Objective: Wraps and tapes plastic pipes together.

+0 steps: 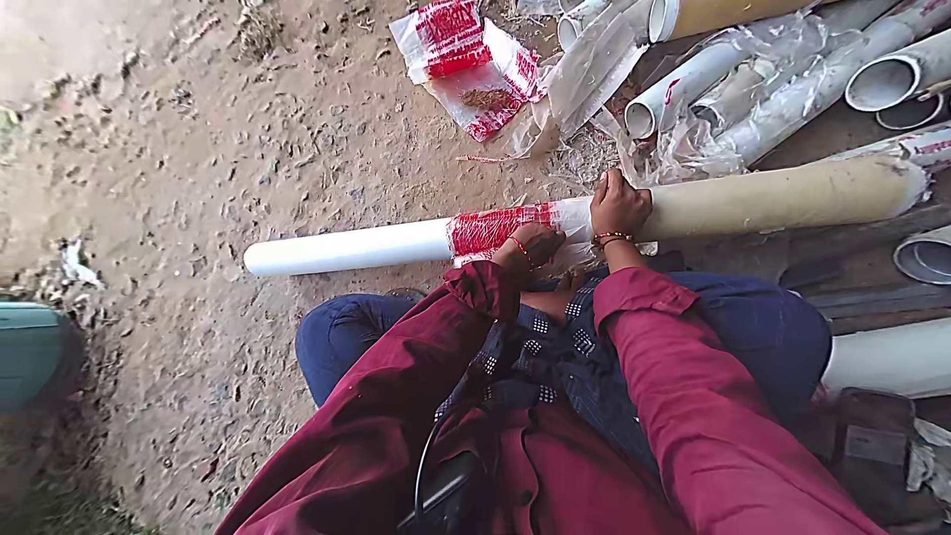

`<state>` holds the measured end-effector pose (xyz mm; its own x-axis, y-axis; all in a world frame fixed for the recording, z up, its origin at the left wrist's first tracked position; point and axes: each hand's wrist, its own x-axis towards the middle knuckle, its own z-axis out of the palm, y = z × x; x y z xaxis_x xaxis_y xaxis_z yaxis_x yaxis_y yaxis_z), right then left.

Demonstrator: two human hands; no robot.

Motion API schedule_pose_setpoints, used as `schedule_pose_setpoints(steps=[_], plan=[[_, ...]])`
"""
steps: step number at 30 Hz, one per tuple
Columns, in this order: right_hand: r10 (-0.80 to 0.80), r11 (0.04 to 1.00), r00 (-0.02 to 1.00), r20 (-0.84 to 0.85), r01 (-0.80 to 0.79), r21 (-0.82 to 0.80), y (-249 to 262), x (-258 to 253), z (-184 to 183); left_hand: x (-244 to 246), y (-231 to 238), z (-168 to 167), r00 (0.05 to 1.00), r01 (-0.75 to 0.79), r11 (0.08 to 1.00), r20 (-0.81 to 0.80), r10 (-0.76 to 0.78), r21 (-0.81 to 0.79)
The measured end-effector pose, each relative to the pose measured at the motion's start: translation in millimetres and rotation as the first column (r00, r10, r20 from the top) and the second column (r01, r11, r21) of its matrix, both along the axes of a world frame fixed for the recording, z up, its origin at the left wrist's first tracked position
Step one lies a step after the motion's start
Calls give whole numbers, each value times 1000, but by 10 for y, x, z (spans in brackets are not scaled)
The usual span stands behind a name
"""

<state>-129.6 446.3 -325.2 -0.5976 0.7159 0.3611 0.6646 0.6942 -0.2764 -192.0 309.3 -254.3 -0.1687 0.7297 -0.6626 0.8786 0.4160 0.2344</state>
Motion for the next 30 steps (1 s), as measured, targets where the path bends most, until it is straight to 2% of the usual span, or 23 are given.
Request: schedule_pose_setpoints(steps=[8, 11, 14, 16, 19, 21, 23, 26, 28, 30], plan=[[32, 999, 999, -11, -32, -9, 17, 18, 16, 196, -99, -12, 995, -95, 995, -2, 95, 17], [22, 976, 1000, 7, -20, -218, 46, -24, 172, 170, -129, -34, 981, -159, 981, -90, 169, 114], [-134, 827, 991, -10, 106, -551, -14, 21, 486, 135, -157, -159, 957, -185, 961, -183, 223, 206], [-166, 749, 985, 43, 155, -644, -67, 101, 626, 129, -135, -191, 945, -188, 952, -218, 243, 243], [-55, 680, 981, 188, 174, -712, -174, 221, 598, 133, -143, -272, 917, -137, 885, -282, 283, 445], [4, 642, 980, 201, 151, -752, -249, 261, 480, 133, -160, -367, 930, -130, 837, -228, 289, 531], [10, 596, 991, 135, 102, -797, -357, 288, 403, 127, -267, -565, 951, -173, 849, -139, 276, 499], [-53, 571, 996, 74, 91, -816, -438, 278, 401, -4, -404, -851, 951, -215, 879, -115, 288, 426], [-91, 528, 994, 60, 99, -843, -435, 240, 352, -142, -381, -786, 942, -287, 858, -38, 334, 427], [-109, 504, 992, 60, 107, -857, -440, 200, 301, -245, -322, -520, 928, -342, 819, 27, 373, 461]])
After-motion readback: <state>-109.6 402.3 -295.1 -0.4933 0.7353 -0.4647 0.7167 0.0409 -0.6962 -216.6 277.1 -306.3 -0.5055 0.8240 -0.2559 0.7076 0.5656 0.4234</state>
